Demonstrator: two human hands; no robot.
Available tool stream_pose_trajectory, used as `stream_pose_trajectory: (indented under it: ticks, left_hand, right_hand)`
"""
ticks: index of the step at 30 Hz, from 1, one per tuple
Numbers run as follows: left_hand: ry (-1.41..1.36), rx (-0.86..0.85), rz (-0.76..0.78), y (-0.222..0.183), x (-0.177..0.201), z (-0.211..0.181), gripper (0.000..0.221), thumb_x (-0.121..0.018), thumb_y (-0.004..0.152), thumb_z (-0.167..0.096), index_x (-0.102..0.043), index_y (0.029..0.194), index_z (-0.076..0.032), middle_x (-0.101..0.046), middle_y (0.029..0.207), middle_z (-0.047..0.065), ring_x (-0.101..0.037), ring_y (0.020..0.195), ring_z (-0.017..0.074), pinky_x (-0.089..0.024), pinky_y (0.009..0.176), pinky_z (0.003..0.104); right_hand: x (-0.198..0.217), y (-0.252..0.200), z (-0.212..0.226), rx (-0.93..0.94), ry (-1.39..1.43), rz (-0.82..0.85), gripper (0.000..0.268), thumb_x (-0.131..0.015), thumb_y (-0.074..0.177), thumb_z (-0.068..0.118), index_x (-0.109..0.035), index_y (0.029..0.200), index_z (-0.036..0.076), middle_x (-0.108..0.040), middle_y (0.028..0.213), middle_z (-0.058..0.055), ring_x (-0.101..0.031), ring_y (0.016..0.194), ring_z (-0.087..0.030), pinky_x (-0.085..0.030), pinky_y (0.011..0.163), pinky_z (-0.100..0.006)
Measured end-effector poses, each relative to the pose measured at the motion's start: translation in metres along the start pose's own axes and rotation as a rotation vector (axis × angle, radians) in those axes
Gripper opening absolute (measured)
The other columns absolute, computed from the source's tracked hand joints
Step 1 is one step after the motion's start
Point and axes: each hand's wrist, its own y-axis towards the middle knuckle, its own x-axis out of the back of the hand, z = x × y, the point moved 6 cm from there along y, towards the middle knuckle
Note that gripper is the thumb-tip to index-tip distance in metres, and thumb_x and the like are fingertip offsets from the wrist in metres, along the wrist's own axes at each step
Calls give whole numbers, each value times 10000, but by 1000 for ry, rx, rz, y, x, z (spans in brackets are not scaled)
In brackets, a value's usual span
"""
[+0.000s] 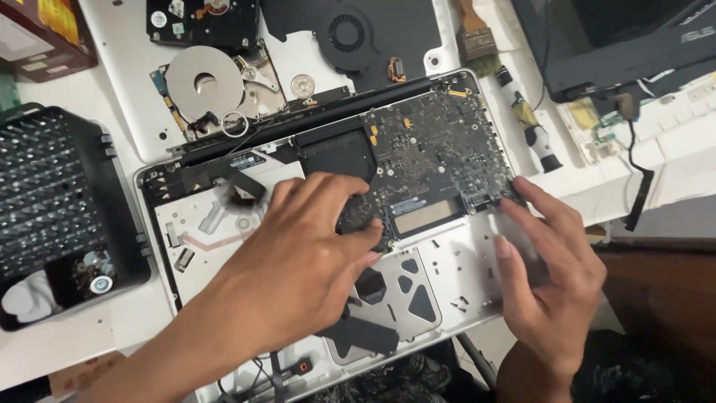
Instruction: Carefully aligning and seating a motherboard into a laptop chassis during reassembly.
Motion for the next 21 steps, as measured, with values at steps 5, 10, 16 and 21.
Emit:
stream_pose_trajectory:
  ticks: [5,10,16,21]
  left_hand:
    - [-58,33,-48,2,-1,-4,311,-672,924,-133,-742,1202,-13,-541,1284,288,-468,1239,452,-396,980,619]
    - [-62,1,-148,6,2,-7,238,-730,880,-121,-764,1076,9,-567,1150,270,-515,1156,444,-414,869,598]
    - [-90,68,-193,9,7,-3,236,-734,904,-190,-780,1052,-13,-573,1222,236,-580,1093,391,-448,920,500]
    - [81,93,-178,15,6,-4,244,-734,931,-342,-715,935,-99,-598,1119,169,-601,967,352,-499,809,479]
  right_hand:
    - [-3,1,0,-15,0,2,282,-597,1000,6,-644,1248,-122,-624,1364,-372,-660,1257,-452,-547,1082,-484]
    - [-2,3,1,-53,-26,4,285,-610,983,-2,-643,1234,-134,-631,1349,-378,-671,1237,-443,-554,1047,-464]
    - [0,2,-2,-92,-3,-16,286,-622,958,-18,-643,1220,-128,-645,1315,-360,-688,1207,-424,-571,1030,-449]
    - [1,2,-4,-107,-31,1,277,-658,946,18,-673,1210,-63,-663,1330,-306,-709,1177,-359,-564,1031,-409]
